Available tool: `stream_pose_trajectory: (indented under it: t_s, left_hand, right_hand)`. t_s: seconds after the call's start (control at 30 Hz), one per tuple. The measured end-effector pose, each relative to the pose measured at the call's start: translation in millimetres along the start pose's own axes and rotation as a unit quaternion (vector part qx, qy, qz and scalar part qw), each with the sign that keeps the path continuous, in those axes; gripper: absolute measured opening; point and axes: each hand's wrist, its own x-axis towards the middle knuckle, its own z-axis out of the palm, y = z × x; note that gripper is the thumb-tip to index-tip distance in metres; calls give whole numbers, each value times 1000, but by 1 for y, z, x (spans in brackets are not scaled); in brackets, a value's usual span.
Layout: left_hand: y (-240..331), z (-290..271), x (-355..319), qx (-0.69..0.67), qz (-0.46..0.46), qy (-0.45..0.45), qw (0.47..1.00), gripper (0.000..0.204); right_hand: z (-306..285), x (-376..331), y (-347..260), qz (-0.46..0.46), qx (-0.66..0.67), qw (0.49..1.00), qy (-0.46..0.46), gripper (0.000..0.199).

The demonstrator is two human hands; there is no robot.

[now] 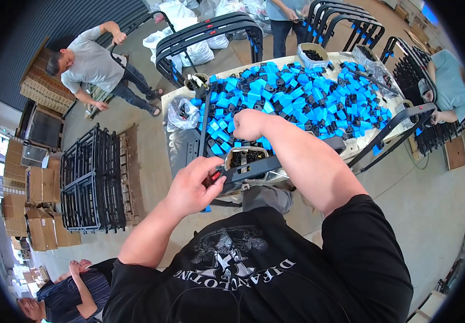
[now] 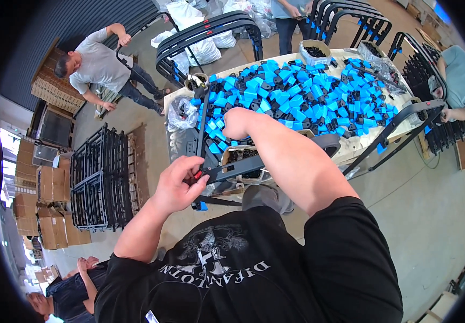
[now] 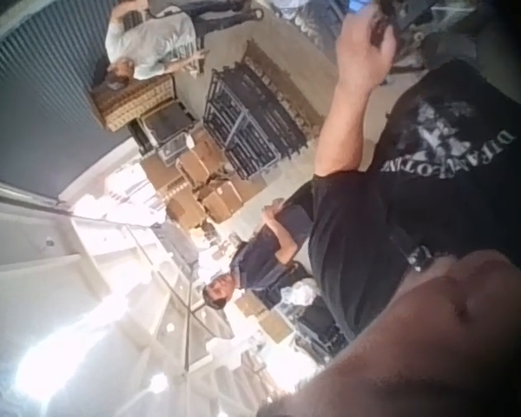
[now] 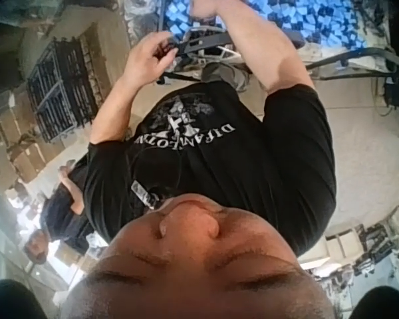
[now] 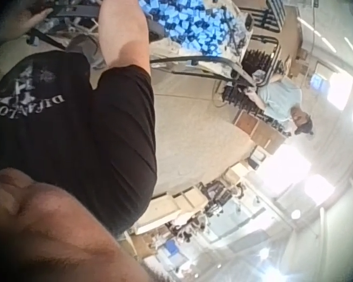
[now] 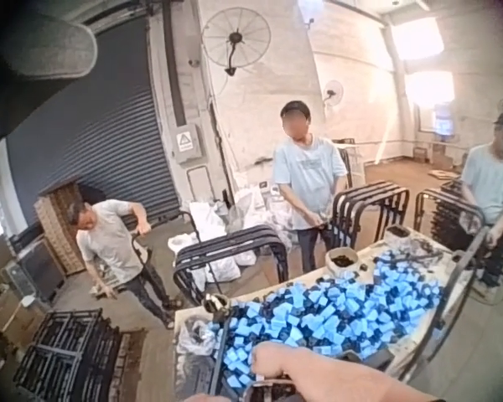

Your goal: The recorder is assembling metal furniture frames by attaching plastic components and tightening hardware using a hand tool.

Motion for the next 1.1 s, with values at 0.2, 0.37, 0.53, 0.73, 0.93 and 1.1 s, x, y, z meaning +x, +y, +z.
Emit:
stream_pose_trajectory:
  t_s: [0.2,0.37,0.53,0.73,0.93,1.1]
  left_hand:
    - [16,10,1,-58,-65,-51,995,36]
    - [23,13,6,-139,-160,-65,975,22]
    - [28,33,16,152,6,-30,988,24]
    - [28,38,26,207,56,-34,976,20]
    - [42,25,31,250,70,-87,962,18]
    - [40,30,36,291,82,-107,947,18]
  right_hand:
    - [0,-4,-3,20,-8,1000,-15,32]
    - [2,-4,-1,4,-14,1000,-2,31]
    - [0,-2,-1,4,-29,1000,-10,28]
    - [1,-1,0,11,-15,1000,-23,26]
    - [2,-3,1,3,-1,1000,1,32]
    - [2,-3,2,7,-10,1000,-6,31]
